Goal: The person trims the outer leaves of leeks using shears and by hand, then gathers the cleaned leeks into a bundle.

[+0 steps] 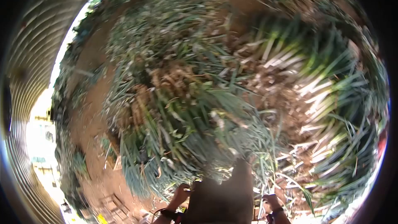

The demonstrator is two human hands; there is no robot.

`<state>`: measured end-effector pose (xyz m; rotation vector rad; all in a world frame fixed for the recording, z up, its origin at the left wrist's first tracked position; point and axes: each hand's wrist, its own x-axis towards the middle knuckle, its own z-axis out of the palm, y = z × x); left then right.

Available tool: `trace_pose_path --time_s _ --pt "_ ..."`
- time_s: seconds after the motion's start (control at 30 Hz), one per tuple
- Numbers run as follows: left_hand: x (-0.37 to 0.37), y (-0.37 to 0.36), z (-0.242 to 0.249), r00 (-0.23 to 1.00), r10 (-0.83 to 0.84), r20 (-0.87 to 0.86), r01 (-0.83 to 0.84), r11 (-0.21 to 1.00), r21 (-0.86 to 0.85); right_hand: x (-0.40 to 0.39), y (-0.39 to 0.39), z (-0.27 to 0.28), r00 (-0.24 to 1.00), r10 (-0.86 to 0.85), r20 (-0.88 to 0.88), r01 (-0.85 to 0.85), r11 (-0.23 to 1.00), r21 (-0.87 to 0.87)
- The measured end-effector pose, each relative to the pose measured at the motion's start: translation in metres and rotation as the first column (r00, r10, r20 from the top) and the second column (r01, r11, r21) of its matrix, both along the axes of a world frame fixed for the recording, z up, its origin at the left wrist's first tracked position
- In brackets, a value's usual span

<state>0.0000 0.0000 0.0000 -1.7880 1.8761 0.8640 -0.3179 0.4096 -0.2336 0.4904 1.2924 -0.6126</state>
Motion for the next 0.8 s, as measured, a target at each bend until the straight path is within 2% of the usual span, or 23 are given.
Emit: trace_pose_path --time_s 0.03,0.07,0.1,0.13,0.2,0.23,0.27,0.3,0.33,0.37,0.4,0.43,0.47,0.53,0.57,0.6,0.67,0.7,0.73,0.8 --pt "-0.06 -0.01 -0.084 0.992 0.035 -0.12 -0.042 0.998 -0.053 -0.059 -0.028 -0.03 0.986 -0.027 -0.165 0.021 0.999 -0.039" --pt "-0.066 -0.003 -0.158 0.97 -0.015 -0.242 -0.029 0.984 -0.176 -0.119 -0.056 -0.06 0.944 -0.046 -0.327 0.022 0.997 -0.077" --pt "-0.078 -0.003 -0.192 0.936 0.001 -0.352 -0.073 0.979 -0.189 -0.145 -0.082 -0.068 0.9 0.026 -0.434 -0.038 0.999 -0.02" --pt "-0.068 -0.004 -0.191 0.912 0.018 -0.409 -0.11 0.973 -0.202 -0.139 -0.101 -0.062 0.862 0.089 -0.498 -0.092 0.996 0.019" --pt "-0.018 -0.002 -0.199 0.915 0.11 -0.388 -0.187 0.968 -0.167 -0.11 -0.111 -0.072 0.8 0.201 -0.565 -0.239 0.971 0.006" --pt "0.012 0.002 -0.201 0.915 0.159 -0.371 -0.226 0.963 -0.144 -0.09 -0.112 -0.073 0.818 0.148 -0.556 -0.238 0.967 -0.092" --pt "0.049 0.005 -0.214 0.945 0.141 -0.296 -0.18 0.978 -0.108 -0.075 -0.099 -0.097 0.789 0.234 -0.568 -0.351 0.931 -0.104" --pt "0.092 0.011 -0.238 0.968 0.115 -0.224 -0.132 0.989 -0.063 -0.06 -0.097 -0.105 0.663 0.371 -0.651 -0.597 0.786 -0.161" --pt "0.133 0.018 -0.249 0.986 0.079 -0.15 -0.082 0.997 -0.012 -0.044 -0.109 -0.099 0.526 0.491 -0.695 -0.756 0.644 -0.118" --pt "0.168 0.028 -0.238 0.949 0.224 -0.222 -0.252 0.961 -0.111 -0.028 -0.122 -0.094 0.363 0.566 -0.74 -0.876 0.477 -0.065" --pt "0.2 0.043 -0.223 0.887 0.348 -0.303 -0.414 0.89 -0.19 -0.012 -0.136 -0.082 0.209 0.655 -0.726 -0.929 0.366 0.063" --pt "0.224 0.055 -0.214 0.86 0.371 -0.349 -0.48 0.82 -0.312 -0.003 -0.121 -0.117 0.246 0.458 -0.854 -0.919 0.39 -0.055" --pt "0.247 0.067 -0.206 0.834 0.388 -0.393 -0.539 0.726 -0.426 0.009 -0.155 -0.087 0.299 0.62 -0.725 -0.917 0.398 -0.038" --pt "0.293 0.086 -0.184 0.779 0.604 -0.168 -0.626 0.766 -0.146 0.02 -0.176 -0.115 0.171 0.553 -0.816 -0.94 0.338 0.033" --pt "0.311 0.096 -0.175 0.677 0.722 -0.14 -0.728 0.685 0.015 0.019 -0.185 -0.134 0.22 0.535 -0.816 -0.915 0.403 0.018" --pt "0.325 0.104 -0.171 0.564 0.82 -0.092 -0.803 0.571 0.169 0.04 -0.233 -0.074 0.336 0.471 -0.816 -0.869 0.489 -0.076" --pt "0.345 0.143 -0.184 0.515 0.837 -0.184 -0.831 0.54 0.131 0.044 -0.275 -0.086 0.48 0.51 -0.713 -0.826 0.537 -0.172" --pt "0.348 0.161 -0.198 0.44 0.877 -0.194 -0.875 0.467 0.127 0.053 -0.298 -0.078 0.603 0.48 -0.638 -0.717 0.676 -0.17" --pt "0.348 0.179 -0.21 0.33 0.92 -0.212 -0.906 0.371 0.201 0.06 -0.318 -0.082 0.517 0.52 -0.68 -0.783 0.608 -0.13" --pt "0.334 0.198 -0.216 0.591 0.796 -0.135 -0.79 0.604 0.102 0.046 -0.327 -0.172 0.518 0.372 -0.77 -0.834 0.418 -0.36"
